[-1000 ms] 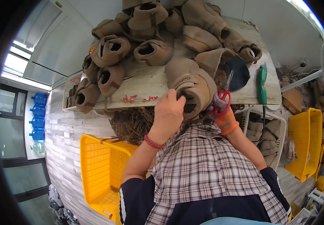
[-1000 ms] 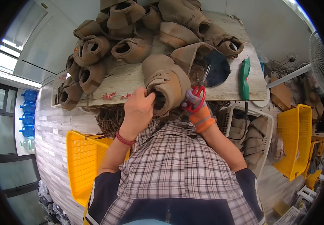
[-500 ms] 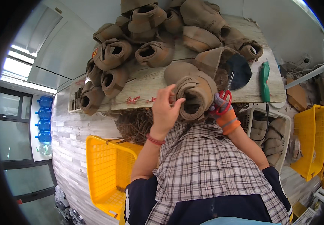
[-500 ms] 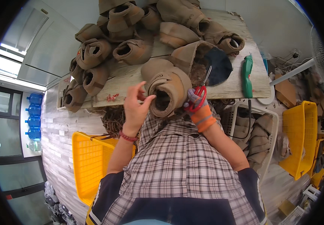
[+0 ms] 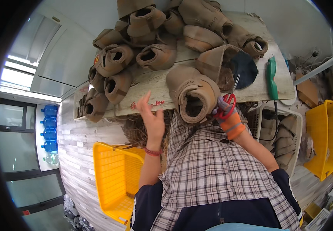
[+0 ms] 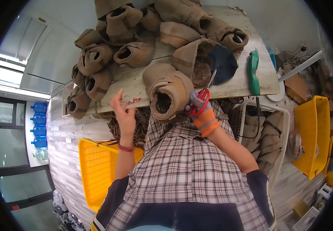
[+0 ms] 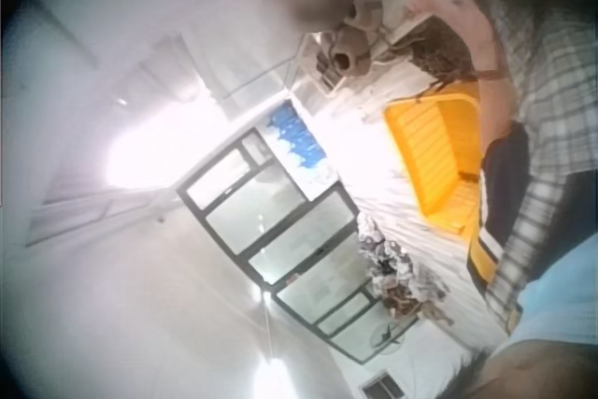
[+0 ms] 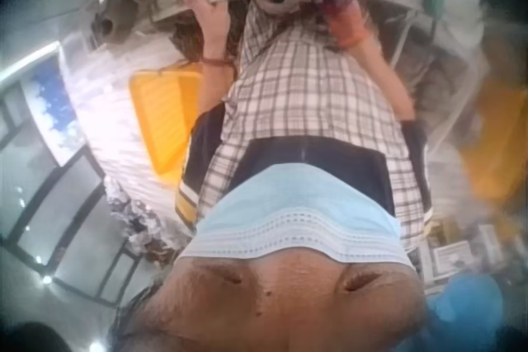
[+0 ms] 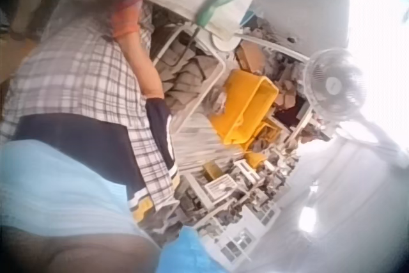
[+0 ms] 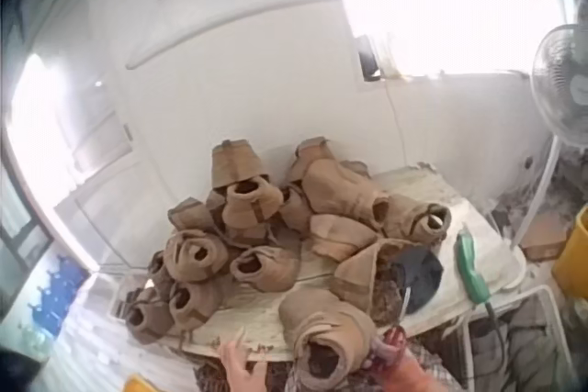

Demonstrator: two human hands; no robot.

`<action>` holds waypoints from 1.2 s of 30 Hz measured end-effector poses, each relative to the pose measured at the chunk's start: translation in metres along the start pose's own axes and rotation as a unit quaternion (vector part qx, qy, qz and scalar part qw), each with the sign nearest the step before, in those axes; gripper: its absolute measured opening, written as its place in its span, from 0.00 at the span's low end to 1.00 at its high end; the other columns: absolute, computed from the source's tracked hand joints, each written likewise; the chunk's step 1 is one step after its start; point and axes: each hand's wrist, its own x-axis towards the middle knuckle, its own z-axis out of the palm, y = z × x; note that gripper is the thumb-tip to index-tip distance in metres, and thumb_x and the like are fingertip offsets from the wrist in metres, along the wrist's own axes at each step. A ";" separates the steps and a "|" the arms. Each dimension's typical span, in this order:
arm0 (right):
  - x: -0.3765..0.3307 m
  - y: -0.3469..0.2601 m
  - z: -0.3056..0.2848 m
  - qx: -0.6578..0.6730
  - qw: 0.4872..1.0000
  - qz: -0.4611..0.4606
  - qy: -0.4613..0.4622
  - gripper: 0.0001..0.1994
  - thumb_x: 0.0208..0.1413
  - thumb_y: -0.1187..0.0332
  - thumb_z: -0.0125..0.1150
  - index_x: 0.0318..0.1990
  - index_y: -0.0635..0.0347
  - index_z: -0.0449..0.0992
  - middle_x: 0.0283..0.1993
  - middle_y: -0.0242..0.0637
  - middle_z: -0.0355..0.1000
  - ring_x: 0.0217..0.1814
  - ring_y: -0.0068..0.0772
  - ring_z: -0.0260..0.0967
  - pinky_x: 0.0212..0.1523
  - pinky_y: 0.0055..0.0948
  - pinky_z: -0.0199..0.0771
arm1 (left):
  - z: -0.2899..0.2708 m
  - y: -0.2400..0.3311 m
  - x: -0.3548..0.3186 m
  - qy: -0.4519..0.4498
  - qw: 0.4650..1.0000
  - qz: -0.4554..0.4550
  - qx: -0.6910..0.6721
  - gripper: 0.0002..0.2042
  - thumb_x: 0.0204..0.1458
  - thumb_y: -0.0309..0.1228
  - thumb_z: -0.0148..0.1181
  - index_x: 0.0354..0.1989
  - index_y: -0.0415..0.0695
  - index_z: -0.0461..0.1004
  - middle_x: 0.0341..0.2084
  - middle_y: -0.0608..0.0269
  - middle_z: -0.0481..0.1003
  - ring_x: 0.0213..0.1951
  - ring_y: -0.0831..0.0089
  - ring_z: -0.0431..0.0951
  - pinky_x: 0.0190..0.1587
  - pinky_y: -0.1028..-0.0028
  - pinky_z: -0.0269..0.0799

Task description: The person uses a handheld electric cutter to trim the edges of a brown shoe upper, then switches to scissors to trim the interior lining and edges. The person handles multiple shoe uppers, placing trimmed pieces aside and continuing the process on additional units.

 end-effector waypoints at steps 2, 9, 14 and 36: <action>-0.002 0.004 -0.001 0.006 1.000 0.004 0.002 0.05 0.55 0.71 0.58 0.36 0.57 0.69 0.29 0.27 0.67 0.29 0.22 0.65 0.26 0.22 0.68 | 0.005 0.014 -0.012 -0.064 0.987 -0.061 -0.135 0.33 0.45 0.23 0.61 0.61 0.46 0.53 0.57 0.58 0.51 0.58 0.62 0.57 0.56 0.64 0.60; -0.011 0.010 0.010 -0.037 0.999 0.010 -0.015 0.11 0.53 0.71 0.60 0.42 0.60 0.68 0.34 0.31 0.69 0.33 0.24 0.67 0.27 0.24 0.71 | 0.024 0.026 -0.005 -0.115 0.991 -0.046 -0.059 0.19 0.46 0.23 0.51 0.50 0.36 0.68 0.42 0.46 0.72 0.45 0.56 0.72 0.51 0.66 0.64; -0.002 -0.014 0.006 -0.271 0.946 -0.154 0.092 0.17 0.50 0.69 0.63 0.46 0.63 0.66 0.37 0.36 0.69 0.34 0.26 0.69 0.30 0.23 0.72 | 0.016 0.019 0.005 -0.135 0.989 -0.016 -0.051 0.19 0.47 0.24 0.50 0.50 0.36 0.69 0.44 0.48 0.71 0.47 0.55 0.70 0.52 0.66 0.64; 0.002 -0.002 0.053 -0.614 0.754 -0.234 -0.018 0.16 0.48 0.67 0.63 0.43 0.62 0.68 0.35 0.39 0.73 0.34 0.33 0.71 0.37 0.26 0.71 | 0.032 0.031 0.016 -0.202 0.979 0.001 -0.018 0.15 0.42 0.28 0.61 0.42 0.43 0.72 0.30 0.53 0.74 0.36 0.57 0.75 0.39 0.67 0.70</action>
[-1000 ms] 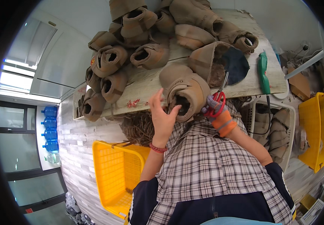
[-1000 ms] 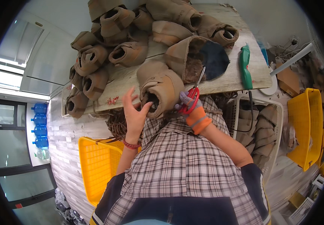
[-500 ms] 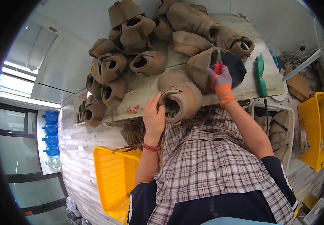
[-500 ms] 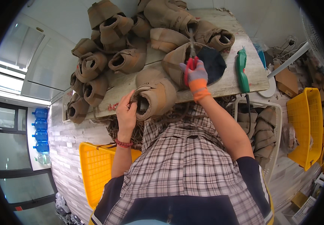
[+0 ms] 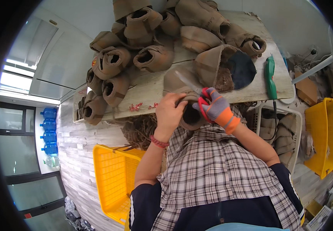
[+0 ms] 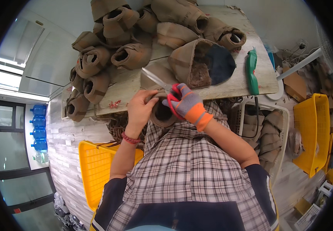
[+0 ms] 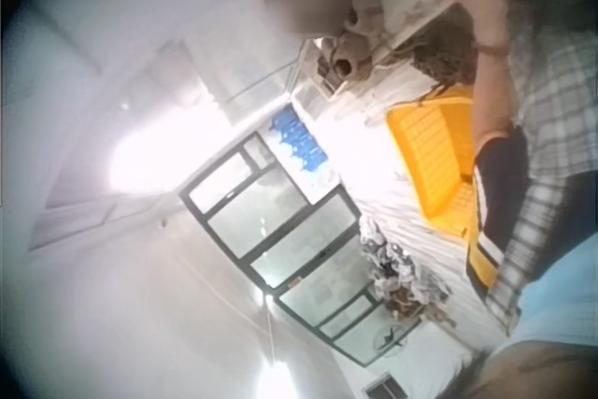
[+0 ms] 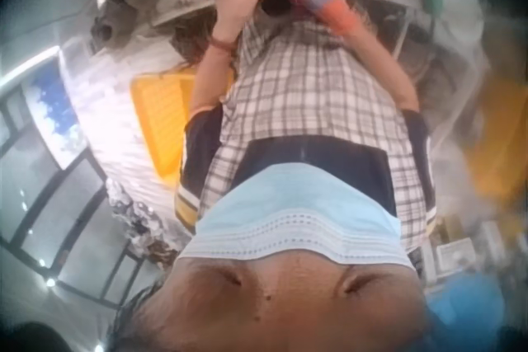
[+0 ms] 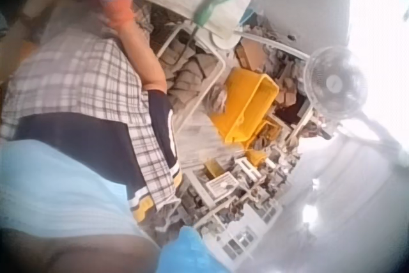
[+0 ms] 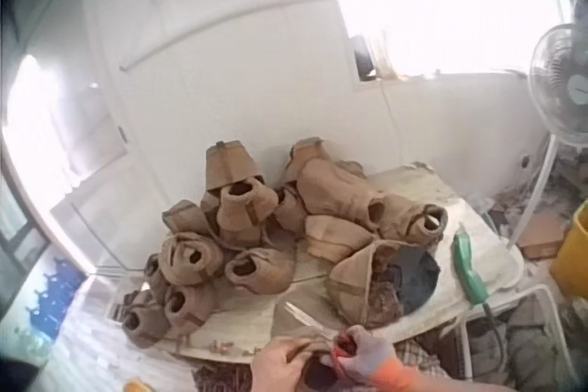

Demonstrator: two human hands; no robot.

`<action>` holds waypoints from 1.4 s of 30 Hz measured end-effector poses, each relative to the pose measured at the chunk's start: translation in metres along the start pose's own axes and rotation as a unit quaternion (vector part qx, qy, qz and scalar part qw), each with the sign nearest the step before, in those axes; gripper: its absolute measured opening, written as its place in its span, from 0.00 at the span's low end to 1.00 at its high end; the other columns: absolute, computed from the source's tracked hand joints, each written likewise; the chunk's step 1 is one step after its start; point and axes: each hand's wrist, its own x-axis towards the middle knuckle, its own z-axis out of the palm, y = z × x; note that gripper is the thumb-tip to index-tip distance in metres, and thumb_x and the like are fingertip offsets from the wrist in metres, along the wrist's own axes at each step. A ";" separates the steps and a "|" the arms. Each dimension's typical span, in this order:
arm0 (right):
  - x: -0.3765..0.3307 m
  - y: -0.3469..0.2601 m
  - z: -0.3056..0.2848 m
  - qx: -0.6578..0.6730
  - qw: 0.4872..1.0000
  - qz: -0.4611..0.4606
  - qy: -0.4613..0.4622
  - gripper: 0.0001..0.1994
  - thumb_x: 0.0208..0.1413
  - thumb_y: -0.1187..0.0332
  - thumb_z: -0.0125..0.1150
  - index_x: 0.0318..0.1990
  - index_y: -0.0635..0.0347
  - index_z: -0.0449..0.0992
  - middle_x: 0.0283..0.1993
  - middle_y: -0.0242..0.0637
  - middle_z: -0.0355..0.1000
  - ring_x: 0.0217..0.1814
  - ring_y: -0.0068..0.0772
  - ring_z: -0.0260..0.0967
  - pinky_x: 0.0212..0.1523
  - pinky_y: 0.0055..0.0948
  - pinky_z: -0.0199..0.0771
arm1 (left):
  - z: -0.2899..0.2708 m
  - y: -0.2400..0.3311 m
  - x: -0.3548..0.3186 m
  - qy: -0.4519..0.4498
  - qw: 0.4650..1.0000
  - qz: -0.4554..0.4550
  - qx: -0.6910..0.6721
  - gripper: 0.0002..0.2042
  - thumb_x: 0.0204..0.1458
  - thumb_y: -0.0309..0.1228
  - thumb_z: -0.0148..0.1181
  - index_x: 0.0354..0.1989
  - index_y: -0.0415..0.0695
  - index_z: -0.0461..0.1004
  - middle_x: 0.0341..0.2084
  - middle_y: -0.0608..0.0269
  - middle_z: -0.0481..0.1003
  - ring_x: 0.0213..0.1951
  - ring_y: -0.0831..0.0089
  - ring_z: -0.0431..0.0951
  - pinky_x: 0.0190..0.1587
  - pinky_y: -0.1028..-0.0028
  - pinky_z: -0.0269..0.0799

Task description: The person uses a handheld electric cutter to trim the edges of a brown shoe upper, then switches to scissors to trim the interior lining and edges. The person handles multiple shoe uppers, placing trimmed pieces aside and continuing the process on additional units.

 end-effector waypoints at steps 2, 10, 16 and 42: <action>-0.005 0.014 0.008 -0.030 1.000 0.004 0.004 0.16 0.47 0.67 0.64 0.43 0.62 0.69 0.36 0.40 0.74 0.36 0.35 0.72 0.38 0.28 0.71 | 0.015 -0.010 -0.003 0.042 0.993 0.100 0.044 0.11 0.44 0.24 0.59 0.38 0.40 0.75 0.28 0.56 0.74 0.30 0.66 0.75 0.35 0.73 0.69; 0.000 0.045 -0.003 0.112 0.992 0.061 0.024 0.17 0.45 0.72 0.66 0.43 0.62 0.67 0.36 0.34 0.71 0.36 0.21 0.66 0.40 0.20 0.68 | 0.016 -0.032 0.032 -0.106 0.984 0.012 -0.146 0.05 0.48 0.19 0.51 0.33 0.39 0.70 0.25 0.62 0.73 0.29 0.77 0.72 0.33 0.77 0.67; -0.024 -0.009 -0.039 -0.087 0.989 0.113 0.035 0.23 0.44 0.59 0.68 0.42 0.64 0.68 0.35 0.41 0.71 0.37 0.33 0.70 0.41 0.26 0.69 | 0.017 -0.028 0.035 -0.158 0.972 0.061 -0.163 0.05 0.47 0.17 0.50 0.32 0.38 0.70 0.28 0.61 0.73 0.32 0.72 0.73 0.36 0.77 0.68; -0.053 -0.041 -0.069 0.189 0.735 0.602 -0.247 0.14 0.56 0.58 0.53 0.29 0.60 0.71 0.18 0.32 0.66 0.12 0.23 0.60 0.13 0.26 0.59 | 0.000 -0.003 0.021 -0.218 0.954 0.204 -0.037 0.20 0.40 0.20 0.60 0.45 0.34 0.67 0.49 0.50 0.66 0.46 0.53 0.70 0.47 0.67 0.68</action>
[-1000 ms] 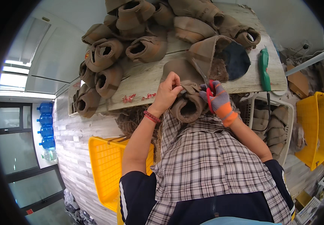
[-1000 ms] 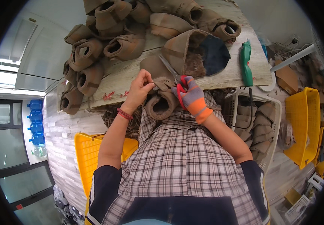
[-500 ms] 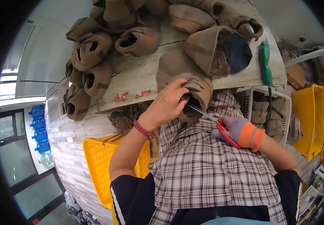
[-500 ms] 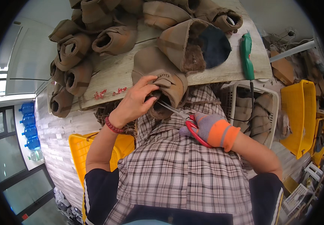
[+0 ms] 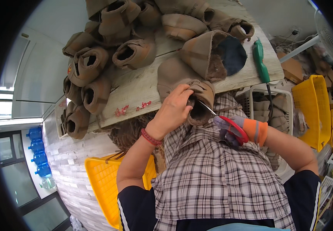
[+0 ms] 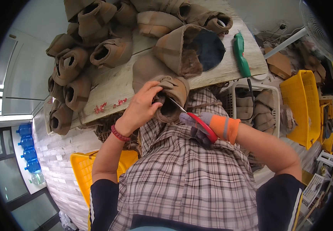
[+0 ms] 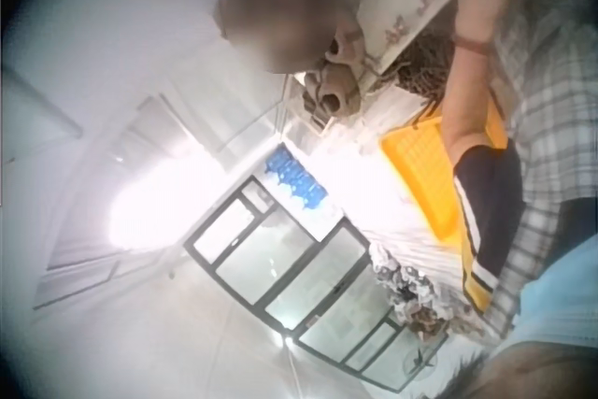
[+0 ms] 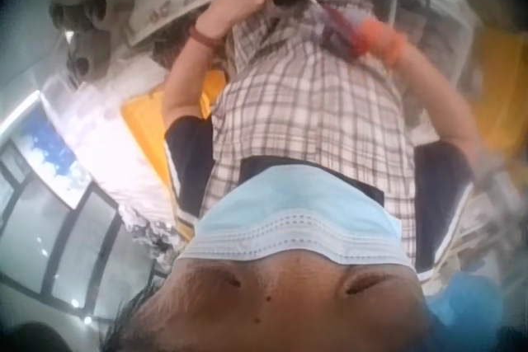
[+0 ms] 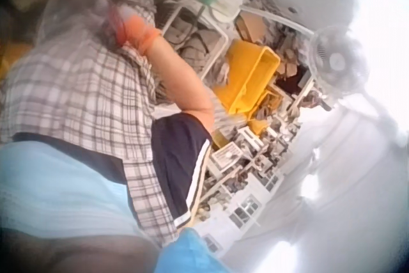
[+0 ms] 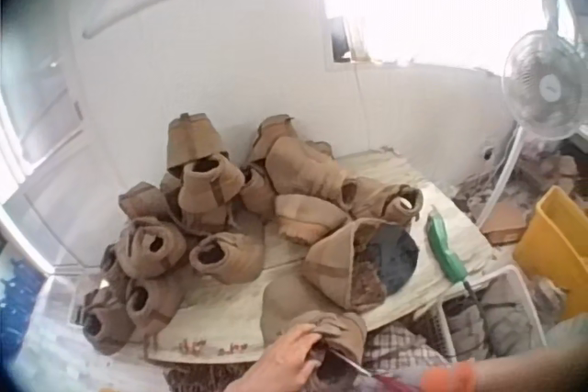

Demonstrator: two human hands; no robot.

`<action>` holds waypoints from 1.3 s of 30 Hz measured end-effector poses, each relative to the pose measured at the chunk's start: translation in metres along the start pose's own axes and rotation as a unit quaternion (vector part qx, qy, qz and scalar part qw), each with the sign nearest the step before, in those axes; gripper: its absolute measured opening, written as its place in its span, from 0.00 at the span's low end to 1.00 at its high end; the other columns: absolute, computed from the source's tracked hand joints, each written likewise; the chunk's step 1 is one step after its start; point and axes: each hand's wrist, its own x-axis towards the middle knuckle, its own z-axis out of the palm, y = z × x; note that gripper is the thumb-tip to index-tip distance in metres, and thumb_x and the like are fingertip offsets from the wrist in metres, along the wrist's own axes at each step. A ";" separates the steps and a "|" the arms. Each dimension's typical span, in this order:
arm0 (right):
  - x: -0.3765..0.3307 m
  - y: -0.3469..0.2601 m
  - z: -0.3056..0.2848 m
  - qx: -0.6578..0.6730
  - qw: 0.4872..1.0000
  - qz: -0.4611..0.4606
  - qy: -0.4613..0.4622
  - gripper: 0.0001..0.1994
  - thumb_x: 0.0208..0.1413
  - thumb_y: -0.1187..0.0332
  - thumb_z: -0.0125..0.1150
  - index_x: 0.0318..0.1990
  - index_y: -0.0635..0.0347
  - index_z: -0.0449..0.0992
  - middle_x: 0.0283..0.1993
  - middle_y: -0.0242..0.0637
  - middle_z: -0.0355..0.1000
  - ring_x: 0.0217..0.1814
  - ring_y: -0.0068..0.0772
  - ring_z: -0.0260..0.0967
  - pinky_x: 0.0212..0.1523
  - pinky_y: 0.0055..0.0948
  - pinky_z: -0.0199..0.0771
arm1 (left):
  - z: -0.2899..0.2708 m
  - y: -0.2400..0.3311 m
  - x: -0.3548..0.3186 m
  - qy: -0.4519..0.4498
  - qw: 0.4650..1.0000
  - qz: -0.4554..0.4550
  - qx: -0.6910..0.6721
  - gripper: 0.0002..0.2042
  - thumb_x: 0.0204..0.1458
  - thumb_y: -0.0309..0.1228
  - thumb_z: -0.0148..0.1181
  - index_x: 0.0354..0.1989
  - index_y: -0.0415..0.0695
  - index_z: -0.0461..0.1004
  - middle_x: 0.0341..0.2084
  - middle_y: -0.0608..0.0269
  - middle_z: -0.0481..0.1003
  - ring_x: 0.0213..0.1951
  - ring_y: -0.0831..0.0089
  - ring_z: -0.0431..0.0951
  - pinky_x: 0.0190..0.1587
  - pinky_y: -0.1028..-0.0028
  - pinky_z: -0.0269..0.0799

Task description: The person uses a handheld electric cutter to trim the edges of a brown shoe upper, then switches to scissors to trim the interior lining and edges. The person handles multiple shoe uppers, placing trimmed pieces aside and continuing the process on additional units.

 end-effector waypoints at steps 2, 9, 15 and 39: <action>-0.008 -0.002 0.010 -0.083 0.995 -0.027 0.044 0.22 0.54 0.47 0.54 0.24 0.60 0.69 0.15 0.31 0.63 0.11 0.23 0.58 0.12 0.24 0.56 | 0.001 0.000 0.001 0.008 1.000 0.009 0.007 0.20 0.40 0.20 0.60 0.45 0.34 0.67 0.49 0.50 0.66 0.47 0.53 0.70 0.47 0.66 0.68; -0.008 -0.003 0.017 -0.157 0.982 -0.059 0.083 0.33 0.48 0.37 0.54 0.29 0.68 0.73 0.14 0.33 0.62 0.10 0.28 0.58 0.11 0.27 0.57 | 0.005 -0.003 -0.001 0.017 1.000 0.026 -0.002 0.20 0.40 0.20 0.60 0.45 0.34 0.67 0.49 0.50 0.65 0.48 0.52 0.69 0.49 0.65 0.67; -0.022 -0.003 0.015 -0.154 0.982 -0.027 0.105 0.30 0.52 0.41 0.52 0.33 0.68 0.72 0.13 0.30 0.61 0.10 0.25 0.57 0.12 0.24 0.59 | 0.006 -0.003 -0.002 0.019 1.000 0.015 -0.005 0.20 0.39 0.19 0.60 0.45 0.33 0.67 0.49 0.50 0.65 0.49 0.52 0.68 0.49 0.65 0.67; 0.058 0.012 -0.110 -0.229 0.849 -0.340 0.333 0.29 0.50 0.42 0.56 0.45 0.61 0.72 0.34 0.42 0.75 0.34 0.32 0.73 0.34 0.30 0.69 | 0.022 -0.098 0.145 0.083 0.856 -0.346 -0.376 0.14 0.52 0.37 0.58 0.44 0.43 0.70 0.40 0.68 0.73 0.40 0.75 0.71 0.44 0.70 0.63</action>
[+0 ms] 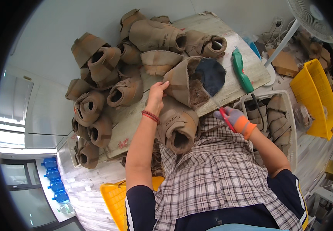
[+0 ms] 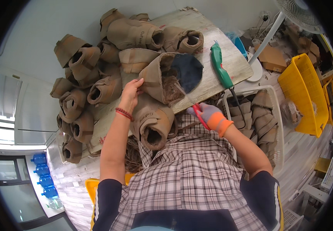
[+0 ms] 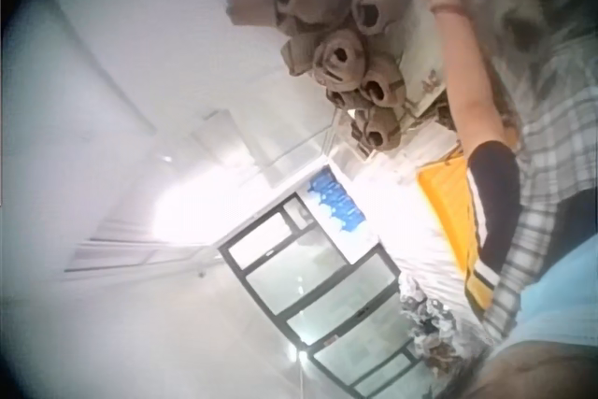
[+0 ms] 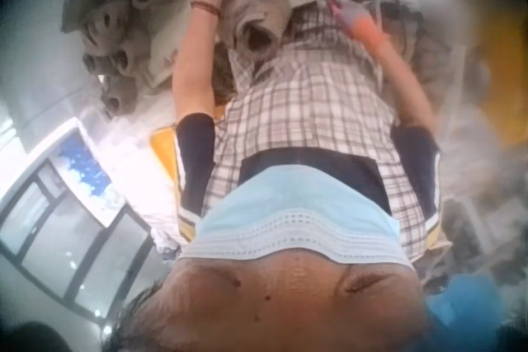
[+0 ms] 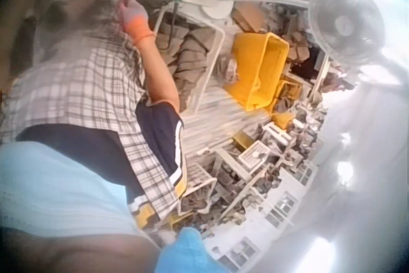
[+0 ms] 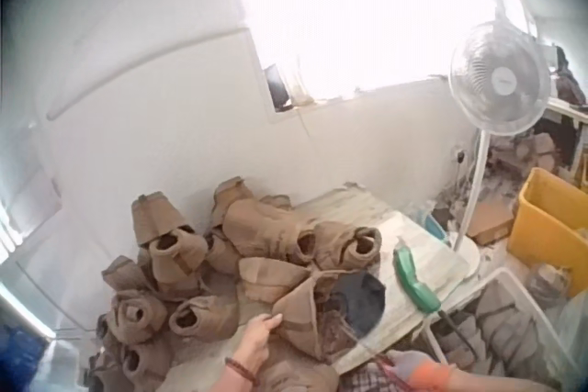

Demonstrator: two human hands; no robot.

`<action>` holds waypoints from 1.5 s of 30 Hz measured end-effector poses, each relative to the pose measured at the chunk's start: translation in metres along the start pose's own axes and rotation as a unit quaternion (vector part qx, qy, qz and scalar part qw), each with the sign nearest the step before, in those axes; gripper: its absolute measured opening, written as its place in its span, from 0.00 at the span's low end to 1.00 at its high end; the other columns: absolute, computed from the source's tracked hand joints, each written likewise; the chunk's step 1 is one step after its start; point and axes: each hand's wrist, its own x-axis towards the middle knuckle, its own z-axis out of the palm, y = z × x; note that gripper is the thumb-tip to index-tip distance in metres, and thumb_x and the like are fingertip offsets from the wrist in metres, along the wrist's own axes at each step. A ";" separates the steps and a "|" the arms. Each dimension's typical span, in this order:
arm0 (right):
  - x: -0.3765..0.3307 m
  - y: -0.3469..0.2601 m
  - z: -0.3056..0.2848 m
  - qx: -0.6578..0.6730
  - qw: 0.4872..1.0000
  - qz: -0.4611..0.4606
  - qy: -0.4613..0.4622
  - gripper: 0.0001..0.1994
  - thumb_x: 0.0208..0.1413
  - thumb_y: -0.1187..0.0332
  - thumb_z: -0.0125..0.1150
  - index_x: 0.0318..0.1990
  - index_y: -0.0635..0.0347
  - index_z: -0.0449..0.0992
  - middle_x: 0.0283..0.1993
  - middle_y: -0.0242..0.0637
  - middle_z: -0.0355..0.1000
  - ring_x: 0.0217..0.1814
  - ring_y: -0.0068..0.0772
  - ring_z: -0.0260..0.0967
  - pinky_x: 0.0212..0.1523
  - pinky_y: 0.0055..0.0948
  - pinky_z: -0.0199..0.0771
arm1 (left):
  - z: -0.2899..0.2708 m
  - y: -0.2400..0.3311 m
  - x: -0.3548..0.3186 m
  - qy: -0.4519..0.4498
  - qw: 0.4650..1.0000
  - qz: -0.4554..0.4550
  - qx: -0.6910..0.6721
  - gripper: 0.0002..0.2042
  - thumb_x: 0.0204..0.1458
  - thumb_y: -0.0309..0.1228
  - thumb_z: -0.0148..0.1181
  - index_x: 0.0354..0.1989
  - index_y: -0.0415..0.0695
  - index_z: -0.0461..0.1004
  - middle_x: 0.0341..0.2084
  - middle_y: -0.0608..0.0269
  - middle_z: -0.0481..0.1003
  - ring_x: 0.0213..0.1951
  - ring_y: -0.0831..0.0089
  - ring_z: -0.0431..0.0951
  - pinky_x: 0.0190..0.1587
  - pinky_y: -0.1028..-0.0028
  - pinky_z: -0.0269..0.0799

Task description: The person uses a handheld electric cutter to trim the edges of a brown shoe upper, then switches to scissors to trim the interior lining and edges. The person handles multiple shoe uppers, placing trimmed pieces aside and continuing the process on additional units.

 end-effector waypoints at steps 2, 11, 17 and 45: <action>0.013 0.004 0.019 -0.004 0.998 -0.044 -0.048 0.28 0.52 0.43 0.53 0.42 0.63 0.73 0.34 0.44 0.75 0.37 0.36 0.72 0.38 0.32 0.69 | 0.007 -0.004 -0.006 -0.025 0.989 0.017 -0.142 0.13 0.54 0.34 0.56 0.44 0.42 0.70 0.41 0.64 0.73 0.43 0.71 0.70 0.47 0.69 0.62; -0.022 0.022 0.012 0.561 0.827 0.021 0.013 0.24 0.57 0.48 0.49 0.39 0.65 0.69 0.16 0.32 0.63 0.14 0.26 0.62 0.17 0.32 0.71 | -0.038 -0.008 -0.046 -0.090 0.900 0.060 -0.423 0.13 0.57 0.30 0.50 0.50 0.40 0.68 0.49 0.60 0.71 0.53 0.65 0.67 0.60 0.61 0.57; -0.082 -0.076 -0.040 0.000 0.962 -0.209 0.175 0.20 0.48 0.54 0.62 0.40 0.61 0.70 0.27 0.38 0.68 0.30 0.33 0.69 0.32 0.29 0.70 | -0.062 0.012 -0.084 -0.162 0.848 0.087 -0.497 0.15 0.58 0.30 0.47 0.52 0.40 0.68 0.51 0.58 0.70 0.53 0.64 0.68 0.59 0.63 0.60; -0.031 -0.181 -0.026 -0.546 0.718 -0.428 0.052 0.08 0.42 0.64 0.60 0.32 0.53 0.78 0.28 0.33 0.75 0.32 0.34 0.74 0.27 0.31 0.71 | -0.047 -0.025 -0.189 -0.113 0.834 0.013 -0.540 0.18 0.59 0.26 0.43 0.58 0.36 0.58 0.56 0.52 0.64 0.59 0.61 0.63 0.63 0.62 0.55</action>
